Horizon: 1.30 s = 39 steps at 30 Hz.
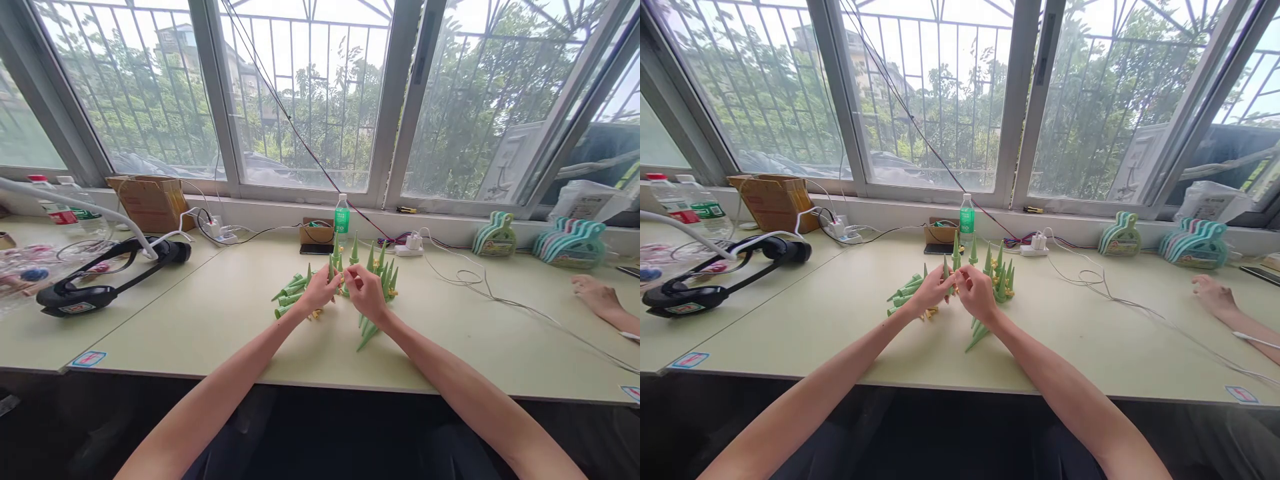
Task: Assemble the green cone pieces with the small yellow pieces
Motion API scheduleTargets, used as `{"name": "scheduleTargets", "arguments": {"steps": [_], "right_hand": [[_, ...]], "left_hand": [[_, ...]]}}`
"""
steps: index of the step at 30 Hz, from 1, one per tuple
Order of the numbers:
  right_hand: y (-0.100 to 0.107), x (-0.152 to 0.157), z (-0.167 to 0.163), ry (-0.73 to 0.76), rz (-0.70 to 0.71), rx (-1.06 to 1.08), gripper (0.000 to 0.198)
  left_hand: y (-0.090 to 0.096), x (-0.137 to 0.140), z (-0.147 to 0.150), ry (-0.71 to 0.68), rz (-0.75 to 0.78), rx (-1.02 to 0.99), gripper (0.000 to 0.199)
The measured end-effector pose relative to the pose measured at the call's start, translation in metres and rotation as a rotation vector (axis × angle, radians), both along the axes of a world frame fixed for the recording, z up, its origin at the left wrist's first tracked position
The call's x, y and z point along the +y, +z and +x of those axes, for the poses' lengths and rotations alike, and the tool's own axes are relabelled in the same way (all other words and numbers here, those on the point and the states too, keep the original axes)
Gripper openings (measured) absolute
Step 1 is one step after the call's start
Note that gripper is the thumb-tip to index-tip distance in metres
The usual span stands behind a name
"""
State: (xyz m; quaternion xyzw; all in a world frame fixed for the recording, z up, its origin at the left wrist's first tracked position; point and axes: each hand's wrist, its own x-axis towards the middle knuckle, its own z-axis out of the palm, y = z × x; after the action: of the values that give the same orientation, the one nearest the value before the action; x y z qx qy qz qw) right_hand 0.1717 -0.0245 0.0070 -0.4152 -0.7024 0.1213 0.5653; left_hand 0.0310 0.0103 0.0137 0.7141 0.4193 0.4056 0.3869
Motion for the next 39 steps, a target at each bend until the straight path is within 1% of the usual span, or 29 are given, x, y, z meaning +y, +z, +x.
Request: {"name": "scheduleTargets", "arguments": {"steps": [6,8,16,20,25,29,34,39], "right_hand": [[0.002,-0.002,0.0,-0.008,-0.018,-0.012,0.028],[0.002,-0.002,0.0,-0.014,-0.022,-0.016,0.029],[0.001,0.0,0.0,-0.003,-0.022,-0.025,0.028],[0.002,0.0,0.0,-0.013,-0.023,-0.021,0.029],[0.003,-0.001,0.0,-0.02,-0.02,-0.025,0.027],[0.003,0.0,0.001,-0.034,-0.014,-0.038,0.028],[0.003,0.001,0.002,-0.043,-0.019,-0.051,0.028],[0.003,0.001,0.003,-0.035,-0.031,-0.049,0.026]], "left_hand": [[-0.003,0.004,-0.001,0.034,-0.032,-0.057,0.019],[-0.002,0.004,-0.001,0.026,-0.05,-0.083,0.02],[0.003,-0.002,0.001,-0.041,-0.134,-0.144,0.022],[0.008,-0.007,0.001,-0.026,-0.216,-0.2,0.02],[0.011,-0.008,0.001,-0.028,-0.258,-0.252,0.021],[0.01,-0.006,0.0,-0.084,-0.253,-0.327,0.027],[0.01,-0.005,0.0,-0.081,-0.22,-0.353,0.029],[0.01,-0.005,0.0,-0.072,-0.207,-0.336,0.029]]}}
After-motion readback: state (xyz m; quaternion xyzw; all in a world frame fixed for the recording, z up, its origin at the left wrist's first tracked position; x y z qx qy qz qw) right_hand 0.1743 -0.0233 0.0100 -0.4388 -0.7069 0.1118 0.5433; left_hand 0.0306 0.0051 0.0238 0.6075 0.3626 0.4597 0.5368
